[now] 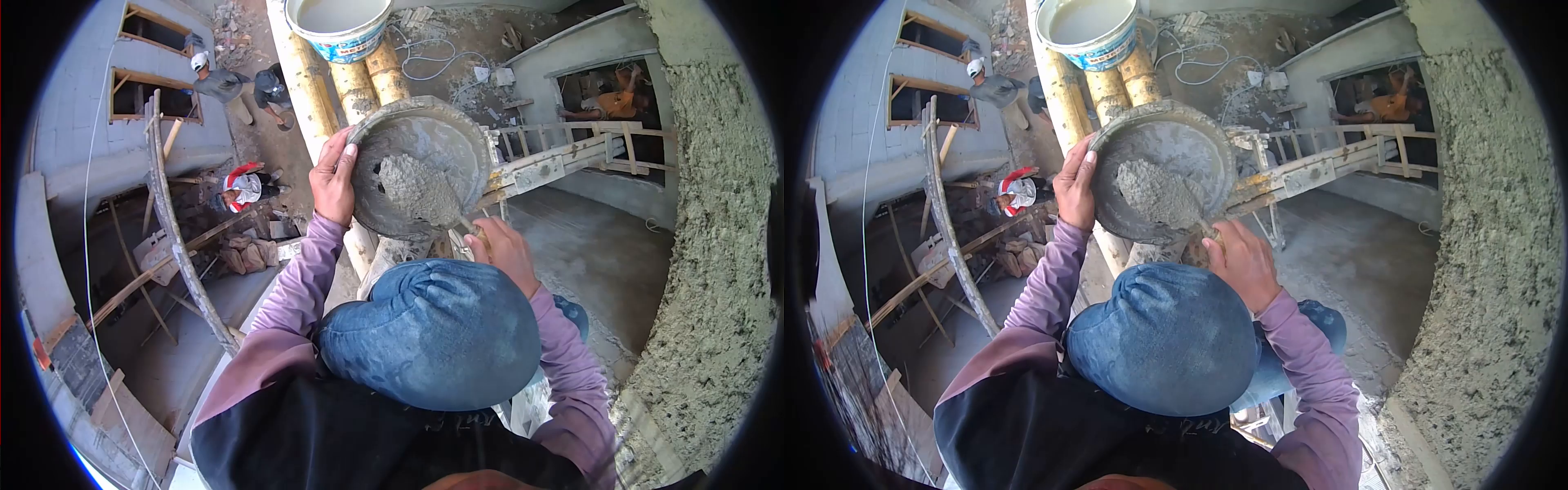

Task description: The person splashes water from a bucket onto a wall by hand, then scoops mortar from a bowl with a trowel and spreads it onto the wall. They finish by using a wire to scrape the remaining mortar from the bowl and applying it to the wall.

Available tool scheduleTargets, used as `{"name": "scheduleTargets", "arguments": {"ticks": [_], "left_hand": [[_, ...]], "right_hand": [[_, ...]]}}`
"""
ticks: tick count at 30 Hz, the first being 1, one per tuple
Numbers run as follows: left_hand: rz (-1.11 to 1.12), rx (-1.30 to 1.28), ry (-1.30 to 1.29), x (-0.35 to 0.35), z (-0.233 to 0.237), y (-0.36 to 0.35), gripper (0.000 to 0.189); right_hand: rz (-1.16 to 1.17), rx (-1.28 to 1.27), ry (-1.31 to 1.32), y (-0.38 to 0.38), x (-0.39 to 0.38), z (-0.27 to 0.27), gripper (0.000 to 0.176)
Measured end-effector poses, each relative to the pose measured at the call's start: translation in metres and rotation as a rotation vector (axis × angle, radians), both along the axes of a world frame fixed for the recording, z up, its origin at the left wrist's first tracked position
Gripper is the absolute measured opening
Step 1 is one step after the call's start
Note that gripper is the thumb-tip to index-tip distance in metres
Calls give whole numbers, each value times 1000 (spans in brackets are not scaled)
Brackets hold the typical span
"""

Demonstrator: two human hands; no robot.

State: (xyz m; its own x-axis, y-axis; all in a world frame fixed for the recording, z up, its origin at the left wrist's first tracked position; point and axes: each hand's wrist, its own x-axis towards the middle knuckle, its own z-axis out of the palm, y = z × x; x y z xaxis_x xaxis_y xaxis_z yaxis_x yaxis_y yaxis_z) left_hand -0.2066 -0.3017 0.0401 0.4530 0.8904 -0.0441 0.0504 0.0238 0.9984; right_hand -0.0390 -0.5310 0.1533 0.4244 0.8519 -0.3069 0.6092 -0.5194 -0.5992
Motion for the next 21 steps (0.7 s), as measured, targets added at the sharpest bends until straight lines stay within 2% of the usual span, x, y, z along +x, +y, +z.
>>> {"name": "scheduleTargets", "arguments": {"ticks": [5,10,12,14,15,21], "left_hand": [[27,-96,-40,-10,-21,15,32],[71,-163,-78,-19,-41,19,34],[50,-150,-7,-20,-39,21,39],[-7,-302,-72,-17,-29,20,47],[-7,-235,-103,-20,-46,23,46],[34,-204,-95,-17,-40,22,48]], "right_hand": [[-32,29,15,-9,3,-29,26],[-40,48,-45,-3,11,-19,23],[-42,158,-95,-7,20,-9,23],[-63,171,-166,-10,36,22,27],[-64,158,-233,-17,50,46,26],[-25,159,-359,-10,84,194,21]]}}
